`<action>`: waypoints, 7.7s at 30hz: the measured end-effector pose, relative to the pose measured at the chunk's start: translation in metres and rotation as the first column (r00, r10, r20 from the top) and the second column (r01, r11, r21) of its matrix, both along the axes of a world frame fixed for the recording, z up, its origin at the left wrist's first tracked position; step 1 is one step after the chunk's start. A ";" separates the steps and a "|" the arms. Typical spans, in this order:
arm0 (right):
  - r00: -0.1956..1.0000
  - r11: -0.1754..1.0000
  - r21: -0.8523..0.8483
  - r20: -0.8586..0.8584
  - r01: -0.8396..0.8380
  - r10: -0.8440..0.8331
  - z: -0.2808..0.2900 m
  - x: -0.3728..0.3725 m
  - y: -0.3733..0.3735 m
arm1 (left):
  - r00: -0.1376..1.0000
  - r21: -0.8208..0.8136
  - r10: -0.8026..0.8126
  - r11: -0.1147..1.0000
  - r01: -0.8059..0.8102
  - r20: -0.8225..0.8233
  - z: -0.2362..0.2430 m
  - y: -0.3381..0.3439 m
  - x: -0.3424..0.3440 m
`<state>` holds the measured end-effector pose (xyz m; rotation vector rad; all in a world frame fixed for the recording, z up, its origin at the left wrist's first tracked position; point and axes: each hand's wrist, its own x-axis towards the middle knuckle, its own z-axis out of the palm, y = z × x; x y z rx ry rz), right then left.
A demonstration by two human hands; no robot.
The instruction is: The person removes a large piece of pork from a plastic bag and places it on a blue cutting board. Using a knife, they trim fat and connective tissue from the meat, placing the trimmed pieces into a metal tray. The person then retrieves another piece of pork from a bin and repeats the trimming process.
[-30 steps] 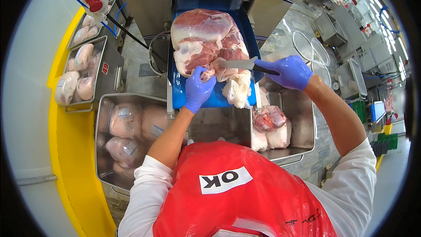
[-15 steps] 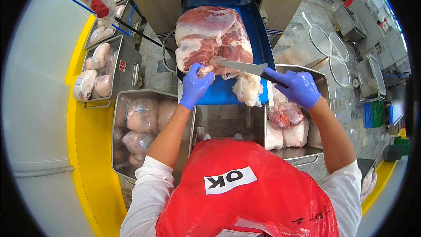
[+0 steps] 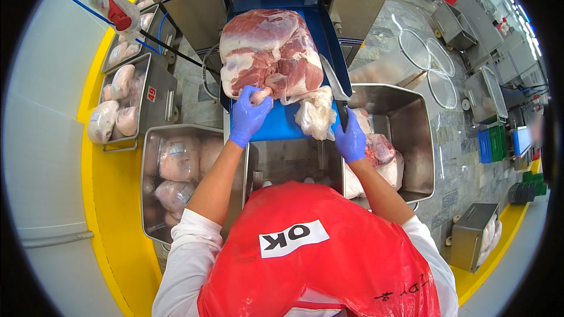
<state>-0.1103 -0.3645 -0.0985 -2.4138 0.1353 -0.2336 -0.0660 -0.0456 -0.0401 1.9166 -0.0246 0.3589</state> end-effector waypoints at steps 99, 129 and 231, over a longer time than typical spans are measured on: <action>0.938 0.191 0.960 0.135 -0.204 0.319 0.131 0.143 0.120 | 0.999 -0.036 -0.044 0.998 0.045 0.022 -0.038 0.002 0.021; 0.713 0.711 -0.215 0.081 -0.670 0.696 0.135 0.142 0.152 | 0.993 -0.118 -0.096 0.989 0.088 -0.065 -0.021 0.006 0.016; 0.933 0.242 0.967 -0.158 0.080 0.324 0.061 0.150 0.139 | 0.987 0.046 0.146 0.989 -0.144 -0.060 -0.024 -0.023 0.022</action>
